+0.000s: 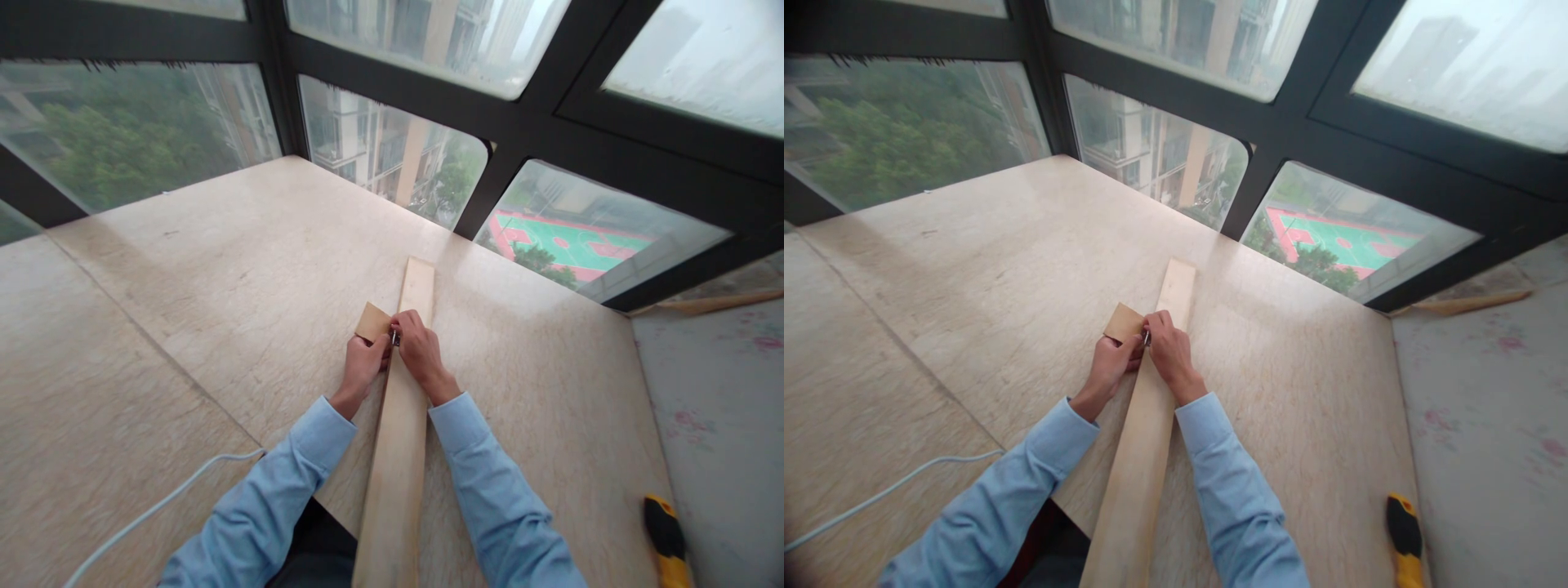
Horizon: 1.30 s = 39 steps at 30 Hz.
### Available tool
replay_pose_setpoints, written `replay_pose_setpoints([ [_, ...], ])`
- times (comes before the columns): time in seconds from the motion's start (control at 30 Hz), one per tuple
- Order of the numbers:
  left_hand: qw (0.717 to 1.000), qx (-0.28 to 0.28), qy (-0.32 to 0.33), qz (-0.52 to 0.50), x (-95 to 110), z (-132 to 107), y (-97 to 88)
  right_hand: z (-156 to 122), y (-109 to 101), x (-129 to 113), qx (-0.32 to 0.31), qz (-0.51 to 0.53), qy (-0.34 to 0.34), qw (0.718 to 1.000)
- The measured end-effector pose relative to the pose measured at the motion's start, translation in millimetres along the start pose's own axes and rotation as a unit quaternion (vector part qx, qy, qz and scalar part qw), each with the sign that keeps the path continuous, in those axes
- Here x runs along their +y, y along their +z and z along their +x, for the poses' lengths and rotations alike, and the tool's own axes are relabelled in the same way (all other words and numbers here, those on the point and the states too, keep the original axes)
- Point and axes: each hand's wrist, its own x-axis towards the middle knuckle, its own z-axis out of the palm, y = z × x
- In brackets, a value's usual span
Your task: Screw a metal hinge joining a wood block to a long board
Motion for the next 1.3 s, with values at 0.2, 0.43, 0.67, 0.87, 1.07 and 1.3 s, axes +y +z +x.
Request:
replay_pose_setpoints([
  [0.2,1.0,-0.001,0.004,-0.003,-1.1,0.3,-0.7,-0.9,-0.2,4.1,0.012,0.061,-0.012,0.998],
  [0.43,1.0,-0.001,-0.001,-0.002,1.7,-2.6,0.3,-1.5,-3.7,5.1,0.001,0.09,-0.01,0.996],
  [0.67,1.0,-0.002,-0.004,0.0,0.7,-2.0,0.1,-0.7,-4.8,7.9,0.002,0.124,-0.009,0.992],
  [0.87,1.0,-0.006,0.0,0.001,3.1,-3.8,1.2,1.4,-5.6,5.3,0.043,0.127,0.012,0.991],
  [1.07,1.0,-0.002,-0.006,-0.001,4.7,-3.8,2.2,1.7,-5.8,-3.3,0.058,0.079,0.066,0.993],
  [1.3,1.0,-0.008,-0.008,-0.008,3.0,-2.8,1.5,-0.1,-2.0,0.3,0.046,0.105,0.033,0.993],
])
